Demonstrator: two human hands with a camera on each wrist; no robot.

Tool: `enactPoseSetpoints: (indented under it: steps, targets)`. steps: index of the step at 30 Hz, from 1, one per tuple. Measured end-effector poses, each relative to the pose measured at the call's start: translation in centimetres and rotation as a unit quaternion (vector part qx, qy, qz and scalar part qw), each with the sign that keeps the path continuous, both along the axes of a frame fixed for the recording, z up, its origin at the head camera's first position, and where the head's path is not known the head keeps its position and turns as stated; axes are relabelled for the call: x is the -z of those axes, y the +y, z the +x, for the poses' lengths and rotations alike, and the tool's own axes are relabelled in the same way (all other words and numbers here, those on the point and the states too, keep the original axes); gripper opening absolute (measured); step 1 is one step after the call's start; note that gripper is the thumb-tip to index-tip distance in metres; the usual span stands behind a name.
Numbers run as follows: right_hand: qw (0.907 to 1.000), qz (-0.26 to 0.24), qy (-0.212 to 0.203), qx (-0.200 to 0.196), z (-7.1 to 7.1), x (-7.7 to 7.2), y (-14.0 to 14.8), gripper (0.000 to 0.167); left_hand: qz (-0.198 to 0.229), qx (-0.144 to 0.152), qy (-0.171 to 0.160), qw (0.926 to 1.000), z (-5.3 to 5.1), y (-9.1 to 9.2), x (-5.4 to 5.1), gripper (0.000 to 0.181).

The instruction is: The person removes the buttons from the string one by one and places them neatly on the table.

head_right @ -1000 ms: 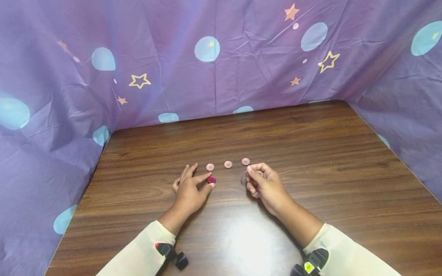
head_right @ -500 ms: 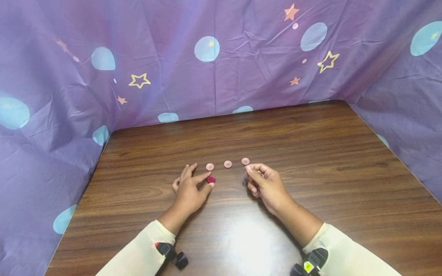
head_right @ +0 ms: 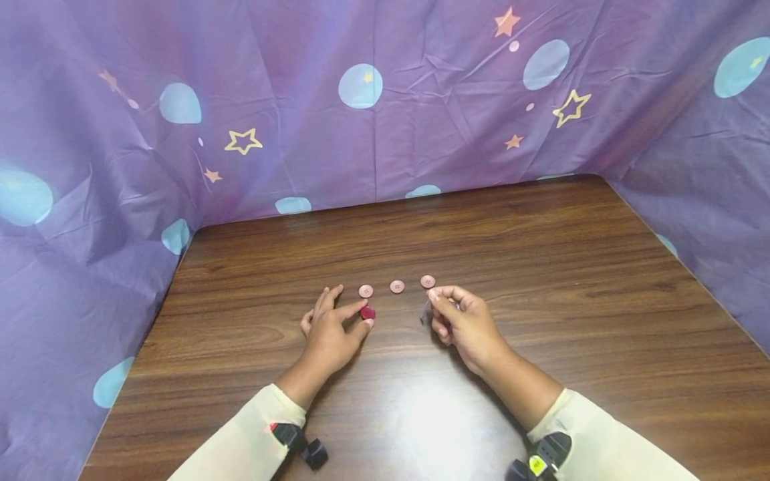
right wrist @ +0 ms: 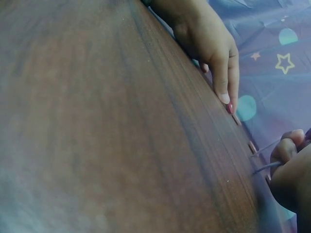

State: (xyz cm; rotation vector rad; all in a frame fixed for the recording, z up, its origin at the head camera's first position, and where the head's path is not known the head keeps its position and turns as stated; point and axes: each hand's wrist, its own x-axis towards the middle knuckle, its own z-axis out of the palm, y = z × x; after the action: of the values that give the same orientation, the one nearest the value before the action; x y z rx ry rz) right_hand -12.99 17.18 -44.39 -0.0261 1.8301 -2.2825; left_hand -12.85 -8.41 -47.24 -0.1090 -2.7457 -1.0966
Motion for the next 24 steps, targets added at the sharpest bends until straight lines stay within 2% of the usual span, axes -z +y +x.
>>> enactPoseSetpoints:
  steps: [5, 8, 13, 14, 21, 24]
  targets:
    - [1.0, 0.002, -0.003, -0.001, 0.0, 0.1, -0.01, 0.017, -0.001, 0.003, -0.002, 1.0, -0.04, -0.09, -0.01, 0.039]
    - [1.0, 0.003, -0.004, 0.0, -0.03, 0.11, -0.01, 0.018, -0.002, 0.003, 0.011, 0.9999, -0.07, -0.14, 0.28, 0.039]
    - [1.0, 0.002, -0.002, 0.004, -0.05, -0.02, -0.04, 0.013, -0.003, 0.005, 0.022, 0.9997, 0.15, -0.08, -0.2, 0.038]
    - [1.0, 0.002, -0.002, 0.005, -0.04, -0.04, -0.06, 0.012, -0.006, 0.004, 0.025, 0.9997, 0.06, -0.09, 0.0, 0.038]
    - [0.9999, 0.003, 0.003, 0.015, -0.05, 0.12, -0.15, 0.007, 0.0, 0.007, 0.016, 0.9998, 0.27, -0.05, -0.44, 0.038]
    - [0.9997, -0.001, 0.015, 0.018, -0.05, 0.23, -0.18, 0.013, -0.001, 0.008, 0.01, 0.9999, 0.28, -0.06, -0.62, 0.038]
